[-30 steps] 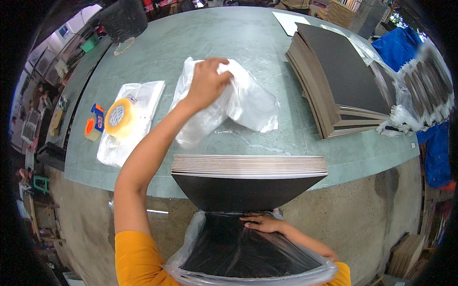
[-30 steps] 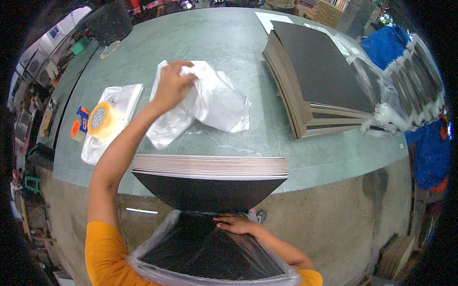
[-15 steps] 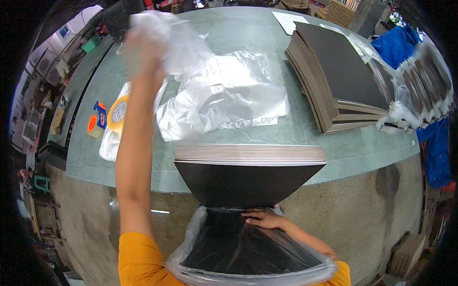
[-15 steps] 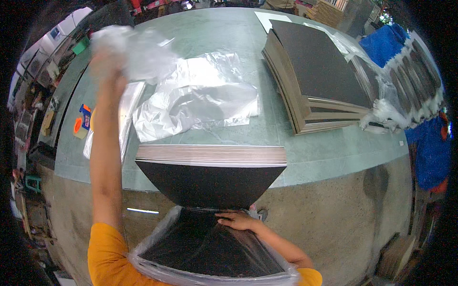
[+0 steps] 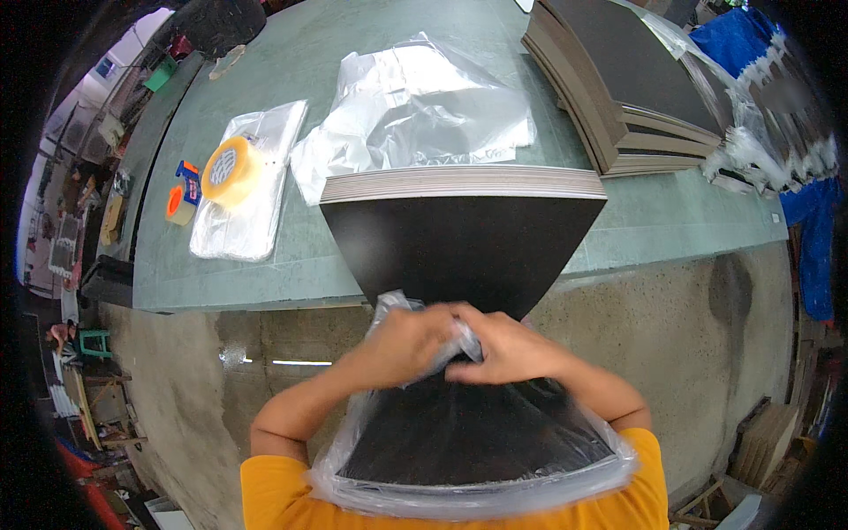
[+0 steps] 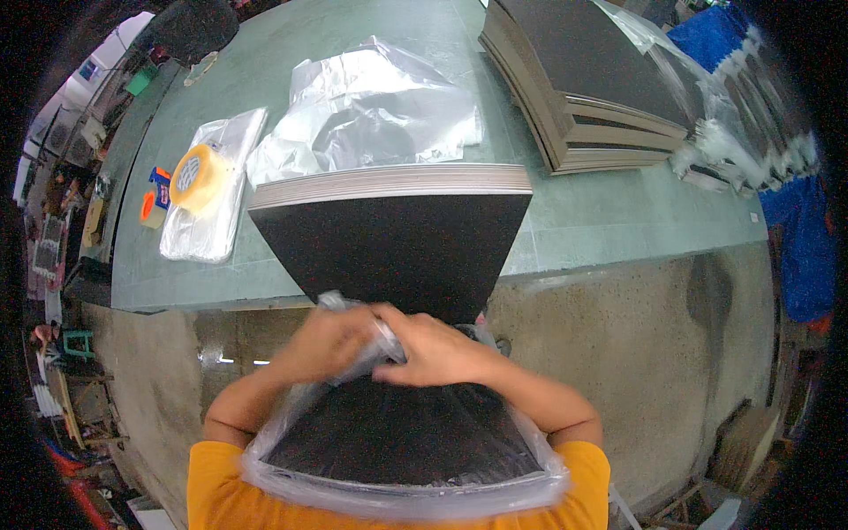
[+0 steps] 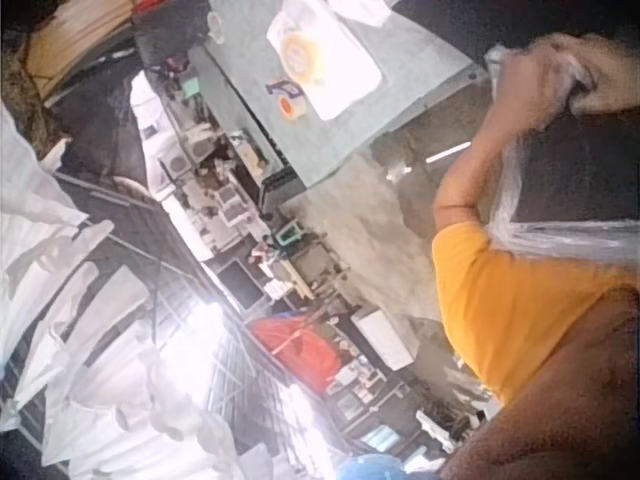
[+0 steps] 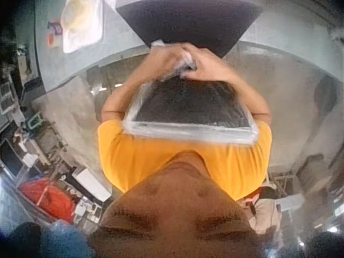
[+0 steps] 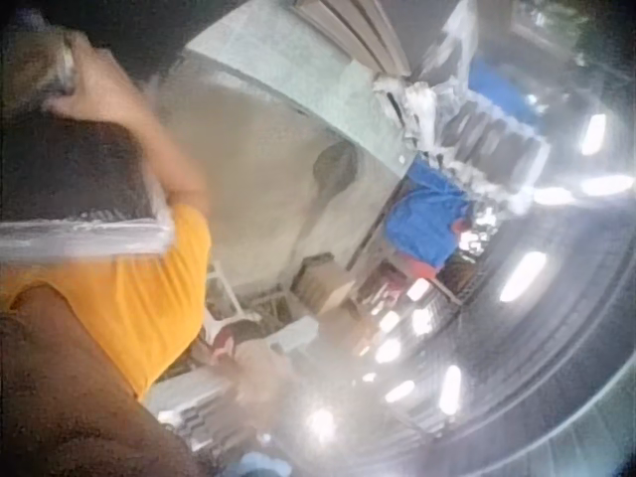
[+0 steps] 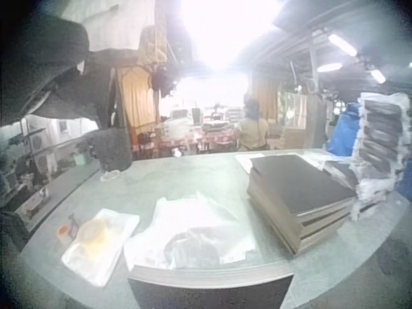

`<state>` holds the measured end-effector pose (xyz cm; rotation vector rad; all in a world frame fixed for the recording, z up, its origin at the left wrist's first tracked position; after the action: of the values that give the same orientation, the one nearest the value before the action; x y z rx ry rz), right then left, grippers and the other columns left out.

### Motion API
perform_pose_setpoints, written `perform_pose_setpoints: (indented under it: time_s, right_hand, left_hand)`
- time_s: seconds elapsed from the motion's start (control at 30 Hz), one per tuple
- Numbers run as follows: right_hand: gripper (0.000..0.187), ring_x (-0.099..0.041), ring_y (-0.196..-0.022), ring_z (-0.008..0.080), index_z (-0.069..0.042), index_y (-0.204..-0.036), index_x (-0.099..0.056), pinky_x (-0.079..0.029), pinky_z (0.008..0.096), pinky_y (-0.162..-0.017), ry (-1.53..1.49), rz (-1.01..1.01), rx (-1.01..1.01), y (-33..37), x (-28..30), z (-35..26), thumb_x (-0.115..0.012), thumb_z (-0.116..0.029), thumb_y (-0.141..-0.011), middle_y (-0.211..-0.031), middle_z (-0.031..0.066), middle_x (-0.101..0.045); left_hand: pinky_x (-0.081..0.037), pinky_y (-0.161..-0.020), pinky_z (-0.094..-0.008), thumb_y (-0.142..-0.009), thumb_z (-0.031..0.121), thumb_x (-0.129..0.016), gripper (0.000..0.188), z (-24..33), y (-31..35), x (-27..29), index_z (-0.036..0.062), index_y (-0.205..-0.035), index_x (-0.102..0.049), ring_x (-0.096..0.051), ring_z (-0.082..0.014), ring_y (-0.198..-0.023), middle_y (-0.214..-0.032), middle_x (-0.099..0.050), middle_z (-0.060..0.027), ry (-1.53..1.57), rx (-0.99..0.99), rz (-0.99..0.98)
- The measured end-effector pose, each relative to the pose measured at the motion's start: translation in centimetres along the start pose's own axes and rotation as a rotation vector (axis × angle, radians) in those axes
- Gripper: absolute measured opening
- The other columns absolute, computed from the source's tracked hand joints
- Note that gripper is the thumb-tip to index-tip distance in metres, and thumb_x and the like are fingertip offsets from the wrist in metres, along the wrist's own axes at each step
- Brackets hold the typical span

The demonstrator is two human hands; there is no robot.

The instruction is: The person places transparent plastic bags over booklets, sliding each booklet into a bag one at a time and smoothing the plastic.

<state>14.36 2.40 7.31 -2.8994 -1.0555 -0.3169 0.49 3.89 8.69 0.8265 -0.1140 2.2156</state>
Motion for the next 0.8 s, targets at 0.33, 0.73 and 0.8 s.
perform_pose_setpoints:
  time_s: [0.33,0.73,0.8]
  right_hand:
    - [0.036,-0.056,-0.077,0.0106,0.004,-0.1,-0.055,-0.043,0.0241,-0.073,-0.838,0.132,-0.053,2.3,3.4,0.4,-0.066,-0.016,-0.072,-0.086,0.0058,-0.061]
    - [0.014,-0.055,-0.065,0.0074,0.0,-0.072,-0.061,-0.044,0.0214,-0.06,-0.631,0.264,-0.153,2.1,3.3,-1.4,-0.065,-0.013,-0.072,-0.064,0.0024,-0.059]
    - [0.015,-0.055,-0.063,0.0081,-0.002,-0.07,-0.059,-0.044,0.0217,-0.058,-0.532,0.251,-0.101,1.6,3.0,-1.3,-0.066,-0.015,-0.072,-0.064,0.0023,-0.059]
  left_hand:
    - [-0.031,-0.045,-0.0167,-0.089,0.024,-0.042,0.021,-3.3,2.1,5.5,0.0077,-0.081,-0.052,-0.038,-0.0012,-0.05,-0.064,-0.047,0.0059,0.875,0.125,0.813]
    - [-0.037,-0.051,-0.0204,-0.076,0.012,-0.059,0.011,0.2,4.7,8.6,0.0023,-0.081,-0.055,-0.045,-0.007,-0.056,-0.064,-0.051,-0.0001,-0.11,0.045,1.041]
    - [-0.037,-0.051,-0.0213,-0.074,0.012,-0.062,0.012,2.7,4.4,7.5,0.0016,-0.078,-0.057,-0.045,-0.0077,-0.055,-0.064,-0.053,-0.0018,0.022,0.02,0.757]
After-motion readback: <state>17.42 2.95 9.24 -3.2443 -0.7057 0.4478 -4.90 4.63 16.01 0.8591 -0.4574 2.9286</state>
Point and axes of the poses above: each hand's wrist, its own y-axis away from the middle knuckle, its own x-axis out of the back of the hand, z = x × y, the point moved 4 cm from there along -y, towards the middle knuckle
